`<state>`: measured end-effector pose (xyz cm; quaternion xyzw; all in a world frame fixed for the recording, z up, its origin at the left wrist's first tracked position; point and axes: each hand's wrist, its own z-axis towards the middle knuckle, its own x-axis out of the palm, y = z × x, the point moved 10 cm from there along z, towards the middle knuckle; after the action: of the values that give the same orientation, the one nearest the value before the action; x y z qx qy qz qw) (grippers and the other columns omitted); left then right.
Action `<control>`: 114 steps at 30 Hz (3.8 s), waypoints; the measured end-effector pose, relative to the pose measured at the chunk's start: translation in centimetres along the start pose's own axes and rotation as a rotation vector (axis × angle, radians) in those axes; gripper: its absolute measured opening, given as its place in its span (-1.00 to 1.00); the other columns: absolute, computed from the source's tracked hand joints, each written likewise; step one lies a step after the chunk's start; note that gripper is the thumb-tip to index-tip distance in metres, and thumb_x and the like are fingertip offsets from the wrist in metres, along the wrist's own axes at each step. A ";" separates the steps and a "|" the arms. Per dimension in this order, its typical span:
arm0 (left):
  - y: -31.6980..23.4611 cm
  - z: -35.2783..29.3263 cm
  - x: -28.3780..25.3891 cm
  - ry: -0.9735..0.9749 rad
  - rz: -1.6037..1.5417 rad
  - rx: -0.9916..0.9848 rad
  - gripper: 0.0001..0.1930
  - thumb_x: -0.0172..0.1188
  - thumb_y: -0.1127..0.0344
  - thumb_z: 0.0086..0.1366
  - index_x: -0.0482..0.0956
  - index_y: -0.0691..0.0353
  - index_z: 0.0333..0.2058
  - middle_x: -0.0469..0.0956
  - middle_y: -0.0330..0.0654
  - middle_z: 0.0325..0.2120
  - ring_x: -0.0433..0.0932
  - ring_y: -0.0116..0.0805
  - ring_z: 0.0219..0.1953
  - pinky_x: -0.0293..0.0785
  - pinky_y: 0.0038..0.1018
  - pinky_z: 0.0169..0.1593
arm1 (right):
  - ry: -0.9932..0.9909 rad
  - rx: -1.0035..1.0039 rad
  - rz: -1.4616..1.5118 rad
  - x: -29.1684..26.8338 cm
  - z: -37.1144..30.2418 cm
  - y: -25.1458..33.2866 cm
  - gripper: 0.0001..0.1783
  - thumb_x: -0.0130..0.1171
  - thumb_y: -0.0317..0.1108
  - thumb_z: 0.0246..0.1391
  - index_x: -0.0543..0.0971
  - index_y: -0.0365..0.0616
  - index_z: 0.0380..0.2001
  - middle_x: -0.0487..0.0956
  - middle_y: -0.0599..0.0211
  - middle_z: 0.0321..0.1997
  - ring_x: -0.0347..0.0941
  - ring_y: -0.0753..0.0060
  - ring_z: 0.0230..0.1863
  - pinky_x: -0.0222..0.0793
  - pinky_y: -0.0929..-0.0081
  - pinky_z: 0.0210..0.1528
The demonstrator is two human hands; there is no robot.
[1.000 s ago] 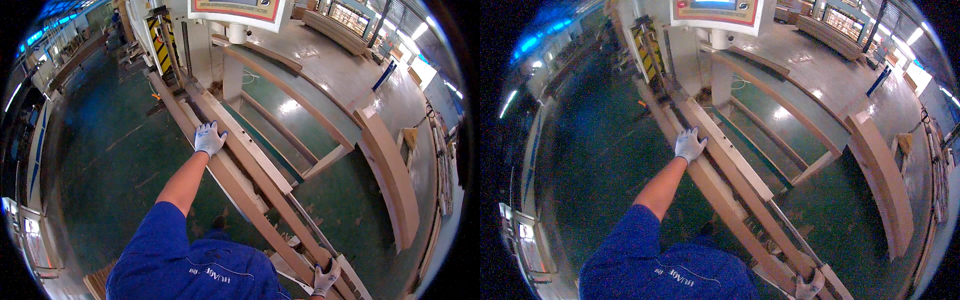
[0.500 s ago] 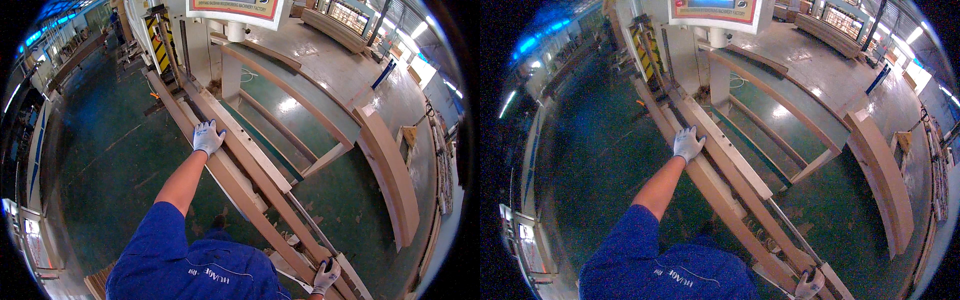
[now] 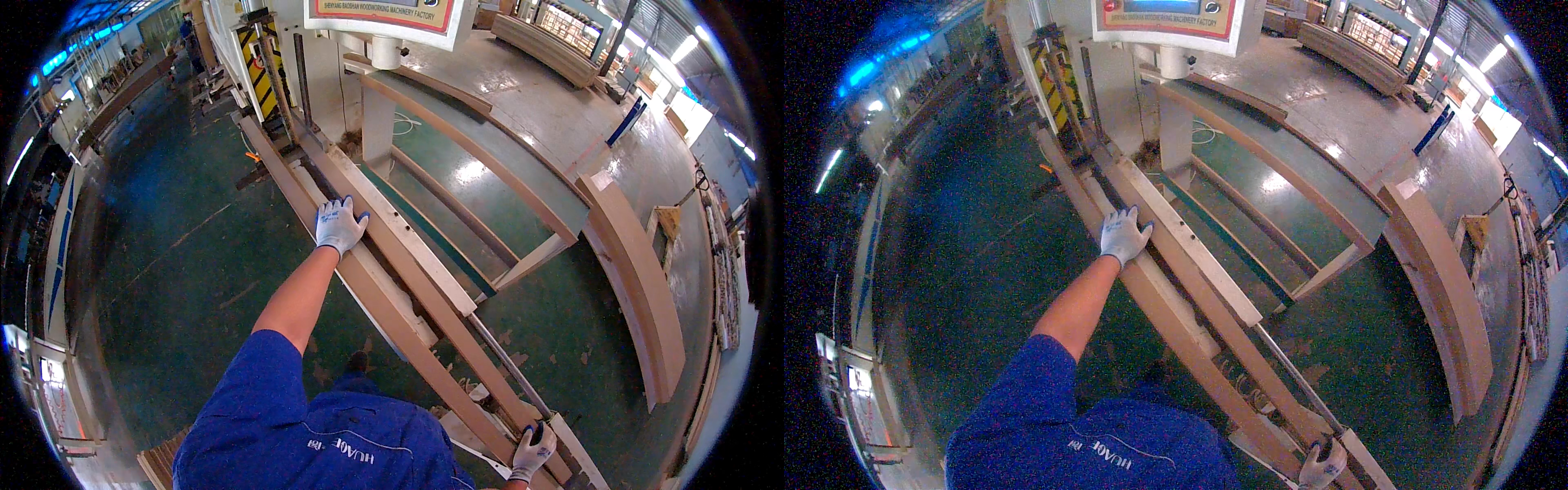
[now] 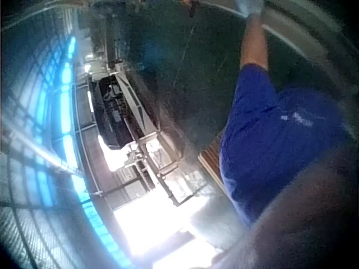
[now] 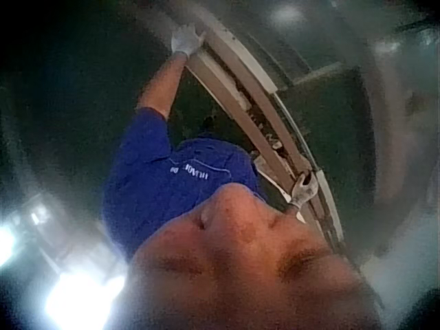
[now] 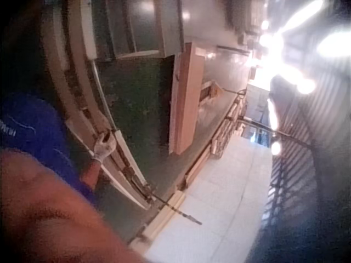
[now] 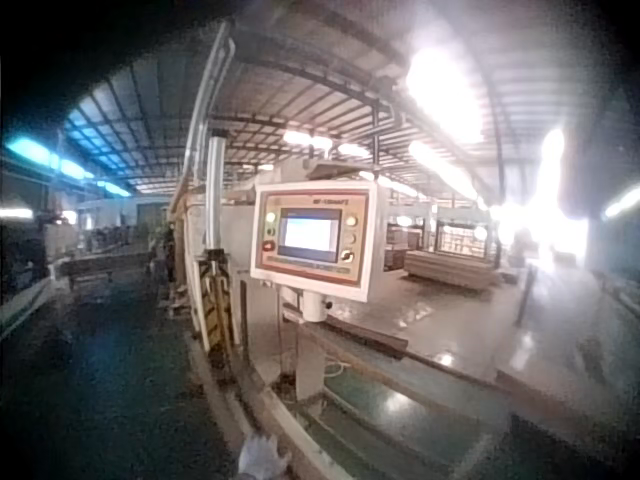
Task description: The person positions a long wooden plank on a woodworking machine, aligns it with the guide, and feeds it through the machine to process the surface. The person repeats this action with multiple planks, handling each one individually.
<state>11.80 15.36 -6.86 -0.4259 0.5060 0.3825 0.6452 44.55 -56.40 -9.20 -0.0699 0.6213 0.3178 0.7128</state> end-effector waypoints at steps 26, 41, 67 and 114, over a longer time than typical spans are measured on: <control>-0.1 -0.1 -0.3 -0.026 -0.012 0.008 -0.28 0.15 -0.20 0.40 0.47 0.27 0.30 0.59 0.09 0.13 0.51 0.07 0.23 0.29 -0.10 0.37 | 0.004 -0.005 0.014 0.3 0.0 -0.4 -0.59 0.39 -0.27 0.13 0.63 -0.15 0.04 0.60 0.00 0.07 0.45 -0.15 0.20 0.29 -0.07 0.35; -0.2 0.0 -0.2 0.026 -0.018 0.002 -0.25 0.11 -0.22 0.43 0.43 0.28 0.34 0.58 0.11 0.16 0.49 0.07 0.26 0.26 -0.09 0.41 | -0.011 0.004 0.005 0.1 -0.1 -0.1 -0.61 0.40 -0.32 0.11 0.63 -0.18 0.00 0.60 0.03 0.05 0.47 -0.13 0.18 0.30 -0.04 0.34; -0.2 0.0 -0.2 -0.086 -0.016 0.025 -0.35 0.17 -0.19 0.40 0.54 0.29 0.18 0.63 0.09 0.04 0.53 0.04 0.20 0.29 -0.07 0.36 | -0.134 -0.113 -0.067 0.4 -0.8 -1.0 -0.64 0.40 -0.33 0.10 0.63 -0.21 -0.04 0.60 0.03 -0.01 0.48 -0.13 0.12 0.35 -0.03 0.26; -0.1 -0.1 -0.1 -0.004 0.008 0.023 -0.30 0.17 -0.23 0.39 0.55 0.24 0.25 0.58 0.17 0.18 0.50 0.09 0.28 0.27 -0.08 0.40 | 0.003 -0.004 -0.011 0.8 -0.3 -1.6 -0.59 0.41 -0.30 0.13 0.60 -0.17 0.02 0.58 0.04 0.06 0.47 -0.11 0.17 0.33 -0.04 0.30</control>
<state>11.86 15.19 -6.81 -0.4160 0.5107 0.3799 0.6495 45.22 -57.52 -10.48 -0.0751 0.6215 0.3148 0.7135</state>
